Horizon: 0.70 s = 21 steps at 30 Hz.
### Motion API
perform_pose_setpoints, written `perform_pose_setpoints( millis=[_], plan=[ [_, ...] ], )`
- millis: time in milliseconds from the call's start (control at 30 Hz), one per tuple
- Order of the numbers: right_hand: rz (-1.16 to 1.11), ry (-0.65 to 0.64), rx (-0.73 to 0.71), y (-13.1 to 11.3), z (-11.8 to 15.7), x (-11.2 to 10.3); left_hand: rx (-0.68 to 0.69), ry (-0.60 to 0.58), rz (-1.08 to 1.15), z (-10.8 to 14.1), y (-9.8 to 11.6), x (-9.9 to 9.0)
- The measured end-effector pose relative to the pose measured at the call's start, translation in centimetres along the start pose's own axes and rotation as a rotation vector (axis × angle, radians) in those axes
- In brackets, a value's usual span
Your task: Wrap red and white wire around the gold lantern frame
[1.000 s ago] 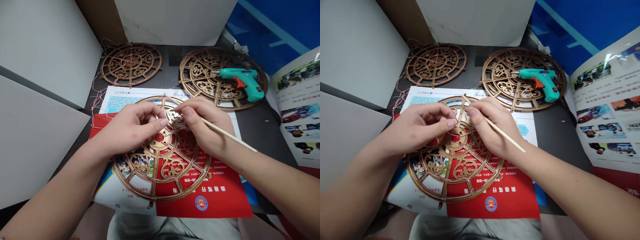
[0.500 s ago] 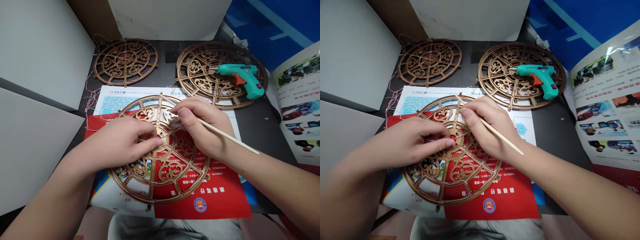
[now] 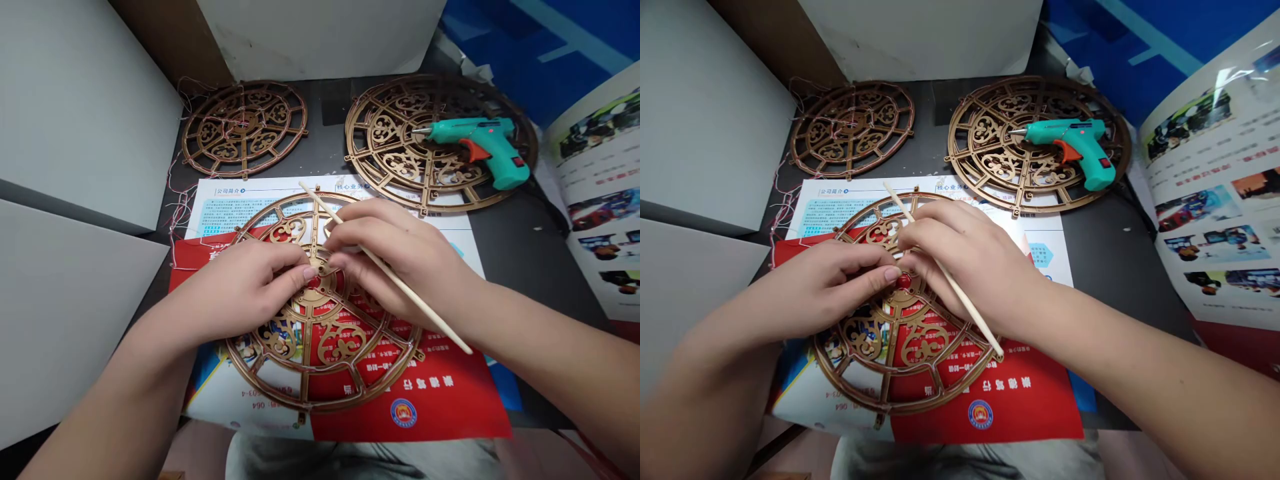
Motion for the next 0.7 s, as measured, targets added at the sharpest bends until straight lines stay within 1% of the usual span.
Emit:
perform_pose_setpoints(
  millis=[67, 133, 200, 333, 700],
  plan=[
    [0.024, -0.128, -0.028, -0.2, 0.1, 0.5, -0.012, -0.001, 0.006, 0.0, 0.0, 0.1],
    [0.019, -0.257, -0.026, 0.0, 0.4, 1.3, -0.013, -0.001, 0.005, 0.0, 0.0, 0.1],
    [0.017, -0.327, -0.006, 0.4, 0.6, 2.0, -0.006, 0.001, 0.007, -0.1, 0.1, 0.1],
    [0.027, -0.346, 0.042, 0.8, 0.7, 2.7, 0.002, 0.005, 0.001, 0.0, 0.2, 0.0],
    [-0.005, -0.339, 0.091, 0.9, 0.4, 2.8, -0.028, 0.027, 0.098, -0.1, 0.9, 0.4]
  ],
)
Point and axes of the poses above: each hand's wrist, its own z-axis away from the middle knuckle, its own x-axis out of the palm, y = z × x, the point moved 8 cm from there along -z, towards the middle knuckle, and after that the axes turned 6 degrees about x, right-handed, at the moved point
